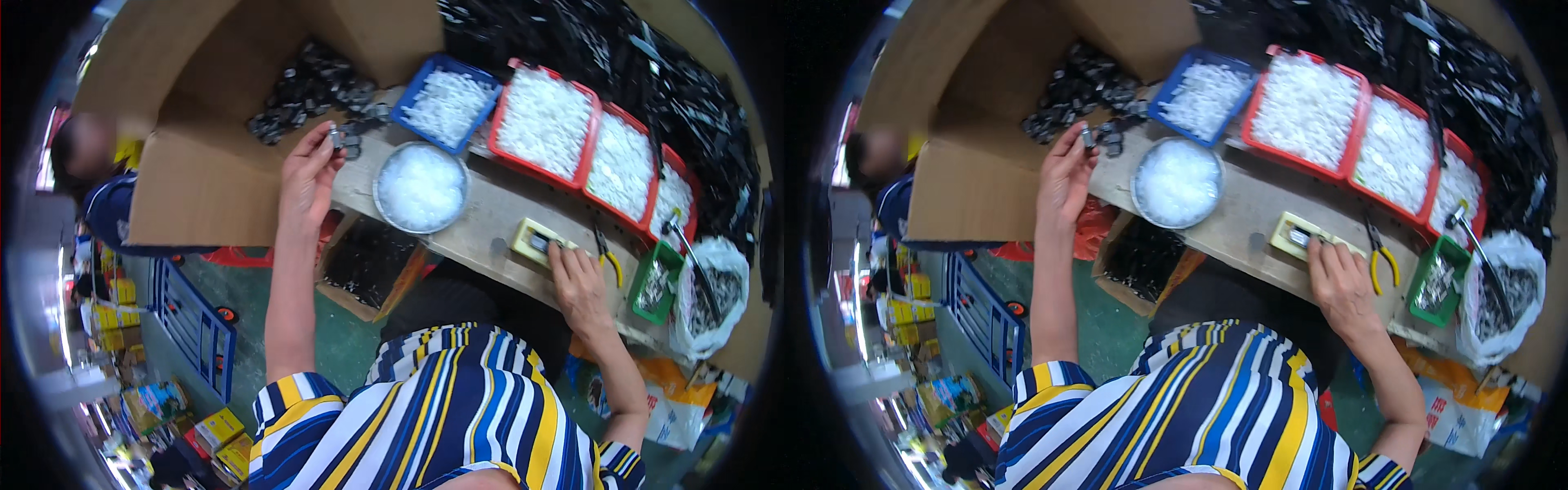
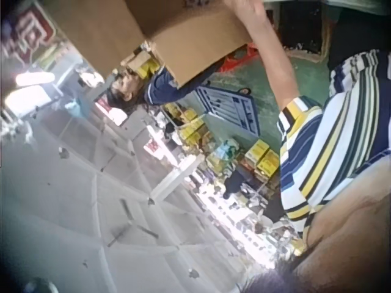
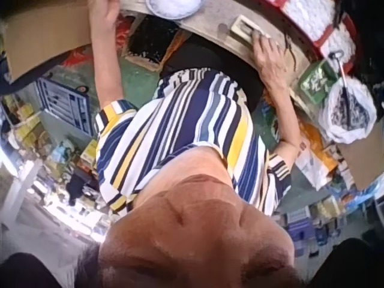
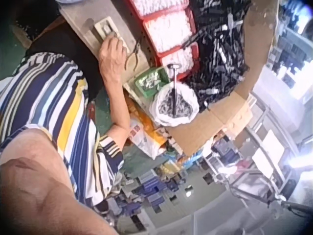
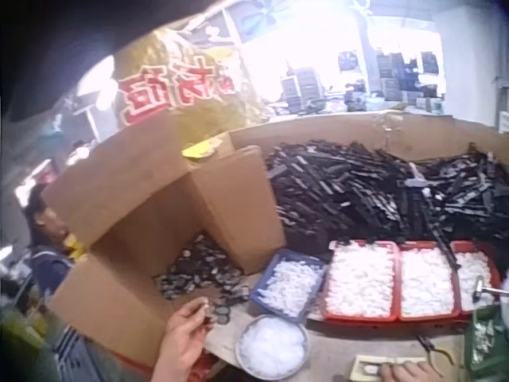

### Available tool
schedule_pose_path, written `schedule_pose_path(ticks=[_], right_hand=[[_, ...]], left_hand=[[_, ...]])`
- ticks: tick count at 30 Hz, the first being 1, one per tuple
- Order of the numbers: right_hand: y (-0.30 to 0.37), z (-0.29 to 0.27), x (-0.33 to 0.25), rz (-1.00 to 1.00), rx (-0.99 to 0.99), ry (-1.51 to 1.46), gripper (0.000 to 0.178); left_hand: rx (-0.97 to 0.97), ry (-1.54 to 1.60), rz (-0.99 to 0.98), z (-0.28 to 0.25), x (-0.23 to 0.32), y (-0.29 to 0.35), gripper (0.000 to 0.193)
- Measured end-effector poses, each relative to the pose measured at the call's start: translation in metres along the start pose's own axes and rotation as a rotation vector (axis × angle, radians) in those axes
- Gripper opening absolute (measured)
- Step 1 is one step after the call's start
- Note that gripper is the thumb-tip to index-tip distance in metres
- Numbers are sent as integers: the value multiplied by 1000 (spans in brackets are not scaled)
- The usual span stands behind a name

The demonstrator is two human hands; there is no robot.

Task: The person assembles small lock components at a workbench. They repeatedly pick a black lock body, insert a white plastic piece and a metal pin, then use a hammer to tap the pin into place. Completed units are placed into a cardboard box. The process is repeated continuously throughout the clip.

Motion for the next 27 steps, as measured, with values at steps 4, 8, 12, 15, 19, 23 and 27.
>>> schedule_pose_path(ticks=[4, 8, 12, 15, 19, 23, 27], right_hand=[[-5, 12, -1, 19, 51, -78, 40], [-5, 9, -2, 23, 82, -106, 35], [-10, -5, 2, 68, 122, -181, 34], [-20, -16, -1, 112, 281, -249, 40], [-27, -17, -5, 33, 291, -474, 40], [-23, -9, 3, 76, 291, -521, 36], [-25, 4, 18, 141, 281, -552, 30]], left_hand=[[-145, -138, 40, 59, 10, 33, 33], [-282, -273, 59, 105, -1, 61, 39], [-425, -203, -40, 144, -23, 79, 42], [-595, -166, -192, 166, -35, 83, 39], [-750, -126, -293, 188, -40, 85, 35], [-738, -215, -284, 194, -45, 83, 32], [-597, -329, -214, 193, -67, 78, 31]])
Point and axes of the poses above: each hand's wrist, its own y-axis away from the middle knuckle, its own z-axis out of the palm, x = y × z, the point moved 1 cm from there along -y, towards the middle knuckle, and after that the axes turned 15 degrees about -y, right-handed, at the moved point
